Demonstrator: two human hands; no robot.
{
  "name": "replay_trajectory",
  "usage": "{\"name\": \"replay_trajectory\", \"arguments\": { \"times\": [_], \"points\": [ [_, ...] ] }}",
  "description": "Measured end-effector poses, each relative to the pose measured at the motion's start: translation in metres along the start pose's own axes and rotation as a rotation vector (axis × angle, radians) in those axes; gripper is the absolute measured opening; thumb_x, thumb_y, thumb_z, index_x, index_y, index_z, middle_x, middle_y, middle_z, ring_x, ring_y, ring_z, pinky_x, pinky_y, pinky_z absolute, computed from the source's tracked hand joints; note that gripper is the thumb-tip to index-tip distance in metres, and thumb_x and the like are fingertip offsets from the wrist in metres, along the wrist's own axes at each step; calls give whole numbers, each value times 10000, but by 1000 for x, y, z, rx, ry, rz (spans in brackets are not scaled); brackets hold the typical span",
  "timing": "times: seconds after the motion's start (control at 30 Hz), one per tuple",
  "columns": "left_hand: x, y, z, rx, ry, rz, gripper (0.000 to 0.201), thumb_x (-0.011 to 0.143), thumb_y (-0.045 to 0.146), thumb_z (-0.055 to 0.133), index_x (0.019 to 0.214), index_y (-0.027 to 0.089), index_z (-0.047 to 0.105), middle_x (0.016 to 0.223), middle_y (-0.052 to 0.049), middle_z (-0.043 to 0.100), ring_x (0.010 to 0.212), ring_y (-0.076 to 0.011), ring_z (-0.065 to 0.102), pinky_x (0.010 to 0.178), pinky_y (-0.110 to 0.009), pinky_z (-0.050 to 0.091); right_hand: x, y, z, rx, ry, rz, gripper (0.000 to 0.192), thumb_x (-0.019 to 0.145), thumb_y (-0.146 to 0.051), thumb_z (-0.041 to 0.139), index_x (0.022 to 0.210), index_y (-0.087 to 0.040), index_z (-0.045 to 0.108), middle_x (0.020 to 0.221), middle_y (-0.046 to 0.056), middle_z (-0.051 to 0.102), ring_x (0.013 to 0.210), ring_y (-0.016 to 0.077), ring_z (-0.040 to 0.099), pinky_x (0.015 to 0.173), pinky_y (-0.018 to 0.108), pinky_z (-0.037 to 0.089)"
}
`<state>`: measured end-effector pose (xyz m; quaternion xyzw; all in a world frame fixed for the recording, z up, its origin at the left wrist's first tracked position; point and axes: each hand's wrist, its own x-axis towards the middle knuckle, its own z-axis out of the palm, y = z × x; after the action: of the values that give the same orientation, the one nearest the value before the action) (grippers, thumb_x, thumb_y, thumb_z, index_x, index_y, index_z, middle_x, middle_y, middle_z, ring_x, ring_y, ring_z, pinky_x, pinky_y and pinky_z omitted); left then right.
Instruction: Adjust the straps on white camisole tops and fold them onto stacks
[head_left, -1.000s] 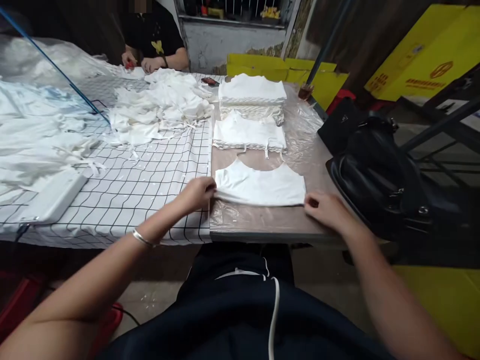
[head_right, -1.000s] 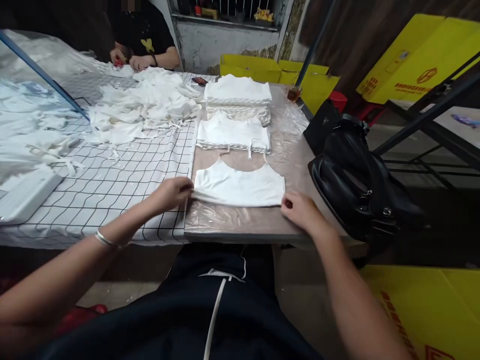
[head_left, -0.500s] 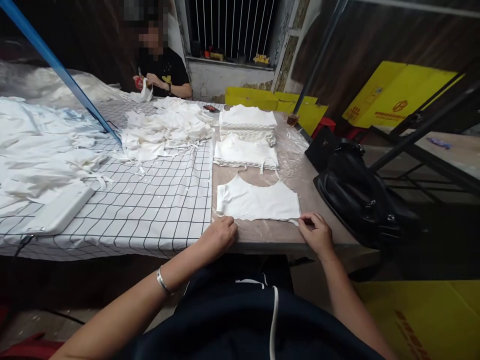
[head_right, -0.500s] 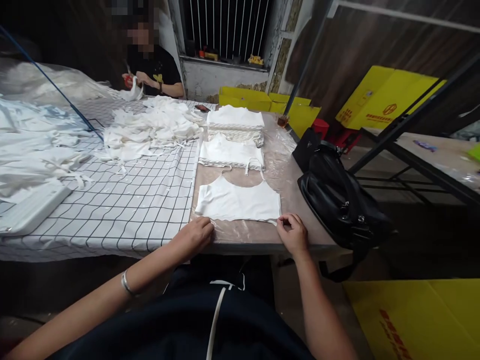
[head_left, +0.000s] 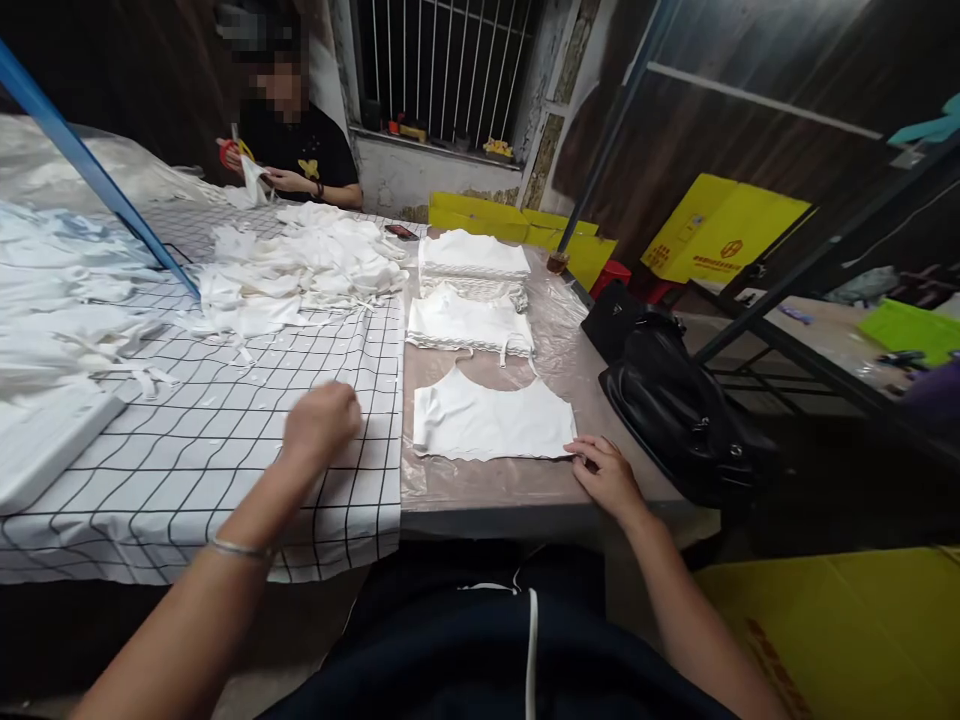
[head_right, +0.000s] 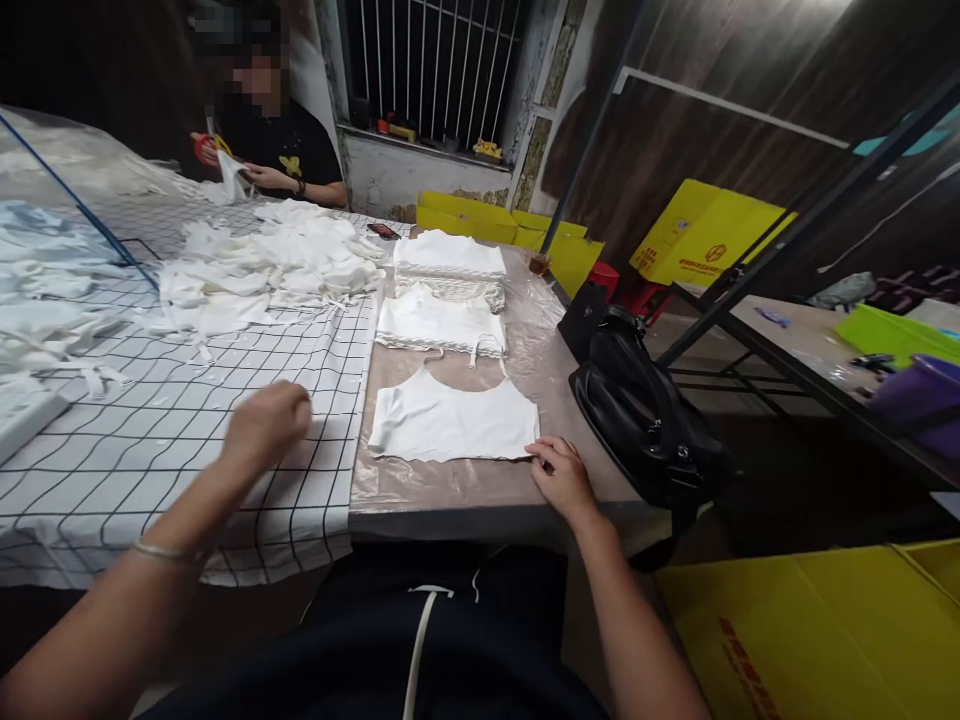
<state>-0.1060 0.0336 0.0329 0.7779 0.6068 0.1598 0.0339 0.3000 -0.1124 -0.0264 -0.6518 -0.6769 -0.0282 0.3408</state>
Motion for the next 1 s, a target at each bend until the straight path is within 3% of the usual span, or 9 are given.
{"name": "replay_trajectory", "arguments": {
  "times": [0.1,0.2,0.3,0.4,0.47,0.63,0.77,0.87,1.0],
  "points": [
    [30,-39,-18,57,41,-294,368,924,259,360,1019,63,656,1114,-215,605,1075,-325,548,896,-452,454,-3,1,1,-3,45,-35,231,818,-228,510,858,-235,738,924,81,680,880,235,656,808,377,545],
    [38,-59,-28,136,92,-336,437,925,344,423,1237,79,577,1441,-268,369,1329,-458,308,978,-656,325,-7,3,2,9,76,-51,220,834,-245,515,847,-234,735,906,75,680,848,226,658,780,363,548],
    [22,-31,-12,75,75,-8,381,864,291,525,1217,167,595,1426,-197,417,1278,-397,397,991,-628,344,-7,3,5,5,89,-39,219,829,-250,515,841,-237,733,906,71,677,847,224,654,786,360,547],
    [-2,14,20,-136,-183,571,266,811,210,550,1053,190,659,1096,-103,618,983,-237,576,869,-388,491,-4,0,4,14,78,7,216,810,-255,517,834,-238,732,905,70,674,852,227,652,805,370,541],
    [-14,33,34,-168,-194,668,198,811,146,483,885,167,666,902,-92,623,848,-210,580,767,-332,505,-2,-4,-2,52,29,43,213,796,-261,519,813,-234,729,877,68,669,829,224,651,793,364,540],
    [-36,21,17,-389,-303,502,247,788,175,393,847,179,633,829,-67,634,736,-187,590,656,-296,488,-5,-15,-27,169,-277,164,206,781,-302,533,769,-232,727,843,62,663,791,213,655,737,329,548],
    [-28,-24,-26,-614,-180,-38,181,716,204,393,725,203,574,600,-4,551,606,-170,525,555,-281,412,-7,-23,-42,169,-365,216,282,749,-367,630,987,-246,723,1036,75,666,958,249,655,849,353,544],
    [2,-63,-58,-491,136,-384,146,741,231,424,747,203,567,573,-2,492,639,-194,500,563,-307,368,5,-32,-42,138,-331,199,367,743,-399,665,1083,-264,689,1066,71,654,943,249,647,836,356,544],
    [45,-88,-79,7,141,-371,311,853,358,439,696,129,579,987,-104,604,1072,-350,491,886,-522,379,48,-48,-19,181,-314,121,273,798,-381,622,1029,-253,691,1035,63,655,895,229,635,813,347,528]
  ]
}}
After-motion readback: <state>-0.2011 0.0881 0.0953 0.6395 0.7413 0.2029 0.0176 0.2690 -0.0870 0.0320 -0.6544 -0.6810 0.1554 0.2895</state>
